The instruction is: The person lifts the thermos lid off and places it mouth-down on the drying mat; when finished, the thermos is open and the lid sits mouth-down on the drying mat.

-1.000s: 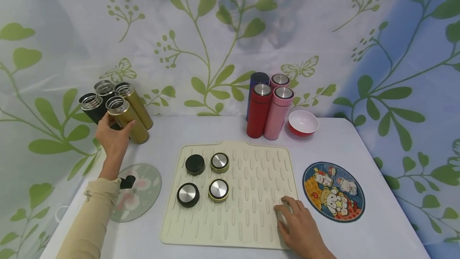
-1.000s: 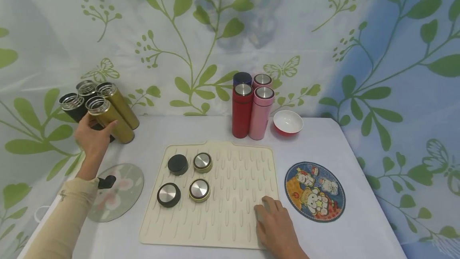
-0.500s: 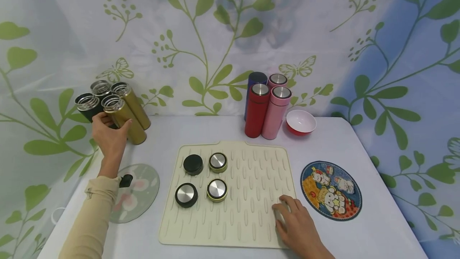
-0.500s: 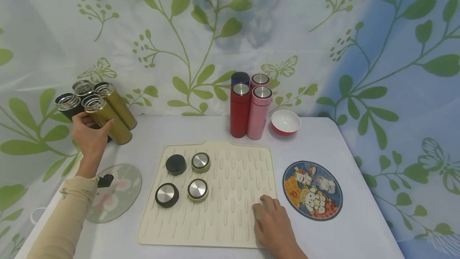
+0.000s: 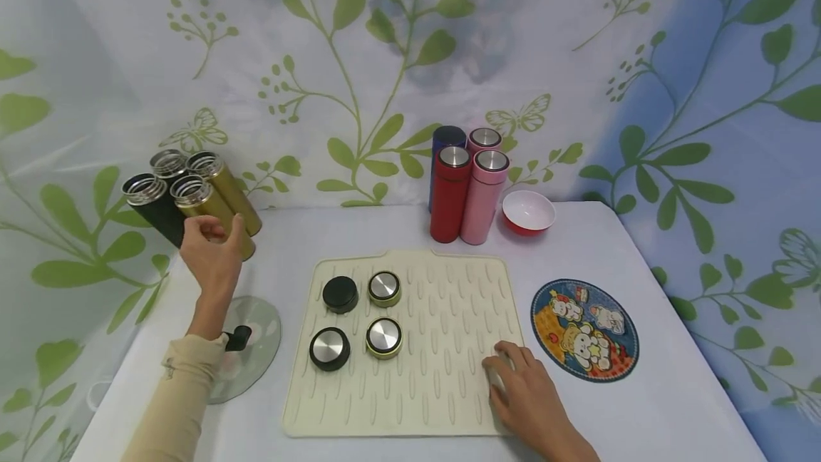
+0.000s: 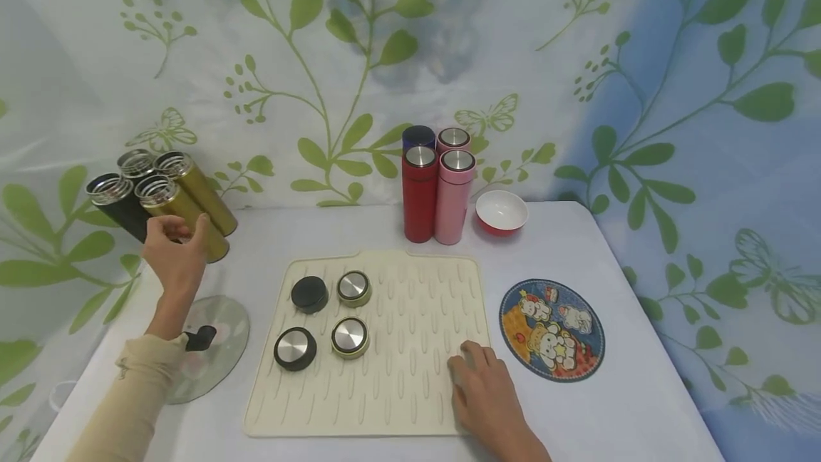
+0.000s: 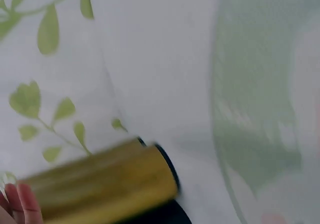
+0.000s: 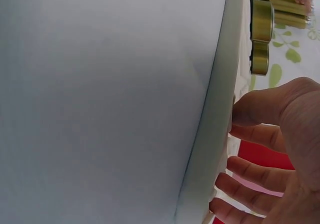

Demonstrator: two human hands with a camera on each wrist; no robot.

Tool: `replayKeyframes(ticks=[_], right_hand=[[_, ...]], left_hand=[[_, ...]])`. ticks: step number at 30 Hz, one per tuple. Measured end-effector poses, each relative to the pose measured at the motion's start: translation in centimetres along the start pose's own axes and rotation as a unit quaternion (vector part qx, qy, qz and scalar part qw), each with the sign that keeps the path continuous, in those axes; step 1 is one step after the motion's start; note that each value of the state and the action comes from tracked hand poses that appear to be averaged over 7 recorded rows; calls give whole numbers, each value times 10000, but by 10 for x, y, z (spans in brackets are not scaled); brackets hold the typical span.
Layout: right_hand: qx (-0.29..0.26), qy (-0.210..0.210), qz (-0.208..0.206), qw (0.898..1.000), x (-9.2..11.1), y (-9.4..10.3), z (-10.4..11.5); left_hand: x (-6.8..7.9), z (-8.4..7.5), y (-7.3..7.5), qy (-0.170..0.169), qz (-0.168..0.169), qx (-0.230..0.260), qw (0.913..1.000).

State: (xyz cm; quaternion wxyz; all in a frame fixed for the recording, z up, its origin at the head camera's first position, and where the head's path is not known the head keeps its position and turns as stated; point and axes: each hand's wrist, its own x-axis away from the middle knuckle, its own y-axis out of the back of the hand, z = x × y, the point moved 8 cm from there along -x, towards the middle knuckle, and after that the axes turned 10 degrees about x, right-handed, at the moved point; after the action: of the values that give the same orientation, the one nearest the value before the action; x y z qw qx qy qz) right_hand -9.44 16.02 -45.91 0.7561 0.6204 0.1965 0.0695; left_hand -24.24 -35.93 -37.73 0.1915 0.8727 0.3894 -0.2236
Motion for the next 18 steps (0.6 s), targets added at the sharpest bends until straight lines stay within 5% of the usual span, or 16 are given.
replayKeyframes(ticks=[4, 7, 13, 18], right_hand=[[-13, -32, 32, 10000, 0, -2, 0], [-87, -44, 39, 9999, -1, -4, 1], [-61, -109, 75, 9999, -1, -2, 0], [-75, -192, 165, 9997, -1, -2, -1]], left_hand=[[10, -14, -32, 128, 668, 433, 9967], [22, -31, -62, 231, 1525, 555, 9865], [54, -72, -133, 119, 3404, 629, 9381], [82, -101, -188, 105, 4025, 1016, 9097]])
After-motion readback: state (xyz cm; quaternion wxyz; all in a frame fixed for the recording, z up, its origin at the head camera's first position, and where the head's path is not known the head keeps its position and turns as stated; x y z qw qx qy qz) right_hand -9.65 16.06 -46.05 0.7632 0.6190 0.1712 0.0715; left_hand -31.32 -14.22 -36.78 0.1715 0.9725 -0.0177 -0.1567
